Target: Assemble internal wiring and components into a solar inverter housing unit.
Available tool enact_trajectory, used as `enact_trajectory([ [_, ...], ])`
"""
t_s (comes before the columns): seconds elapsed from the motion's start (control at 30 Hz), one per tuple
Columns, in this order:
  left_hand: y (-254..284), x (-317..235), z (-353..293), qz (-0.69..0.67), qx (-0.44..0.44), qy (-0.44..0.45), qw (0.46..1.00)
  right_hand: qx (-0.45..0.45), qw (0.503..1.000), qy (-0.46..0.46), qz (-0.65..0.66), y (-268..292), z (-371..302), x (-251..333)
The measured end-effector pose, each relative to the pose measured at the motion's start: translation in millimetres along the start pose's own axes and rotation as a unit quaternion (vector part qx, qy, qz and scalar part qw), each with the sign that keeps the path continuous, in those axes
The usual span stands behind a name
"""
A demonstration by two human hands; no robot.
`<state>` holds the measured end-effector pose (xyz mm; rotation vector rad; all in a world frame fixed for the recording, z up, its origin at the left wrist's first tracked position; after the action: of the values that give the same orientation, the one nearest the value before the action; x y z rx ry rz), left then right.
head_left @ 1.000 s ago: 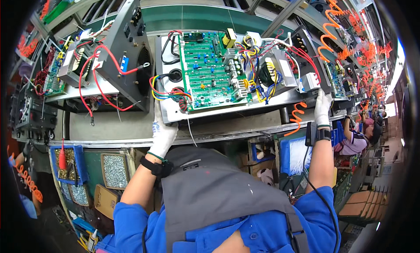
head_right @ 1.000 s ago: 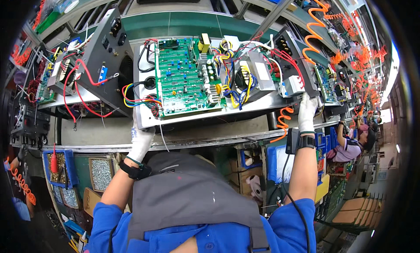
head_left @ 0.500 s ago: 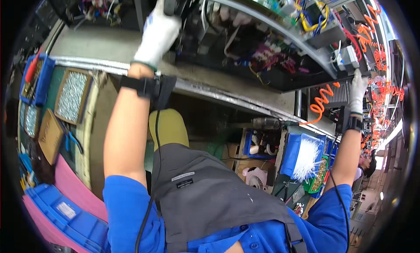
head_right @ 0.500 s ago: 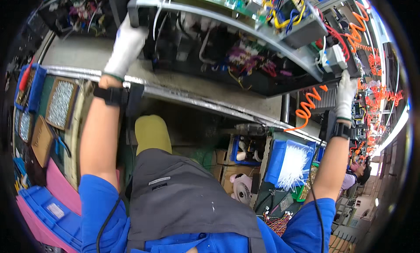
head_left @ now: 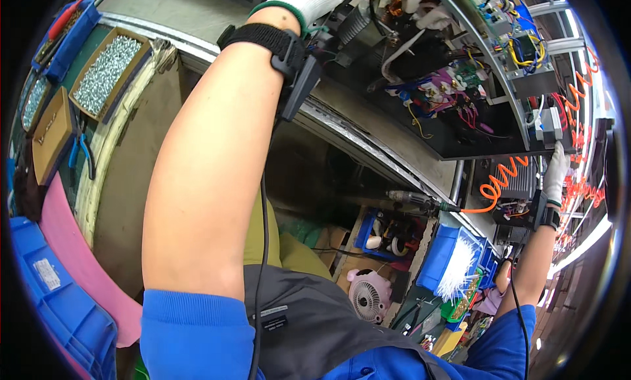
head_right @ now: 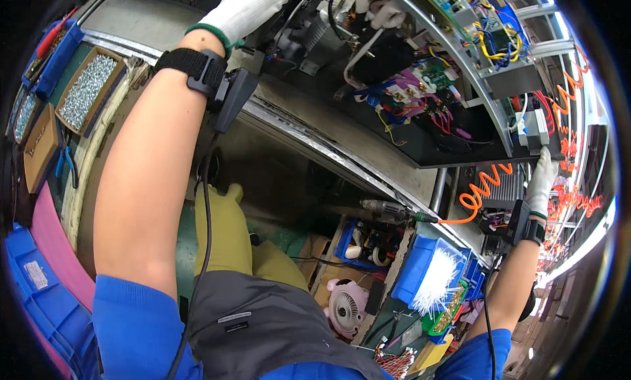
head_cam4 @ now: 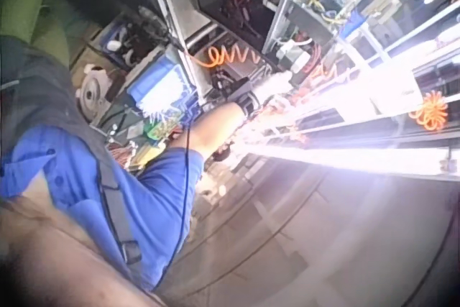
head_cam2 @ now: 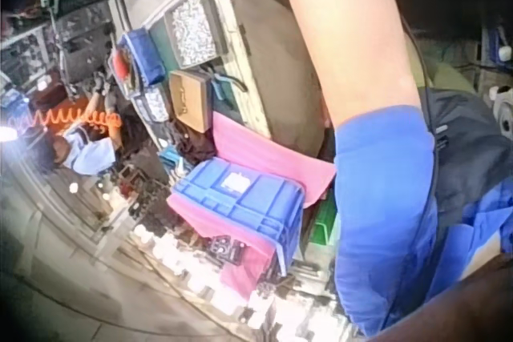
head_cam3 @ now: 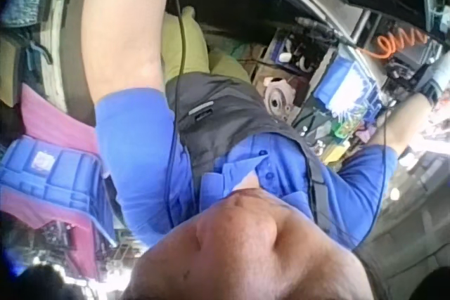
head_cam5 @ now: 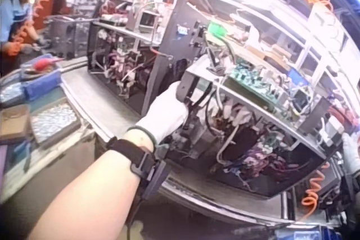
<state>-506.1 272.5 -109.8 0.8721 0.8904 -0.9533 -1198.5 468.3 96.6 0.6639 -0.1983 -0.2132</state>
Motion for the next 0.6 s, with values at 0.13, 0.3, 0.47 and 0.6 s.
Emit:
enact_trajectory([
  [0.13, 4, -3, 0, 0.012, -0.019, -0.023, 0.999, 0.007, 0.999, -0.011, 0.05, 5, -5, 26],
  [0.3, 3, -4, 2, 0.042, -0.04, -0.042, 0.997, 0.003, 0.997, -0.021, 0.071, 8, -7, 35],
  [0.47, -4, 22, -12, 0.054, -0.027, -0.052, 0.997, 0.001, 0.994, -0.065, 0.091, 11, -6, 38],
  [0.6, -6, 77, -66, 0.06, -0.081, -0.071, 0.992, 0.007, 0.999, -0.035, -0.034, 19, -12, 53],
])
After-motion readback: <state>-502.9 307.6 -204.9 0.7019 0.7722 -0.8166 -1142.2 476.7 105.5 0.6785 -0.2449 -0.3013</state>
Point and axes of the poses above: each hand's wrist, its own z-axis towards the middle knuckle, its own y-axis out of the back of the hand, x = y × z, the point moved 8 cm from there along z, towards the middle knuckle, and after that the axes turned 10 degrees about -x, right-handed, at the moved point
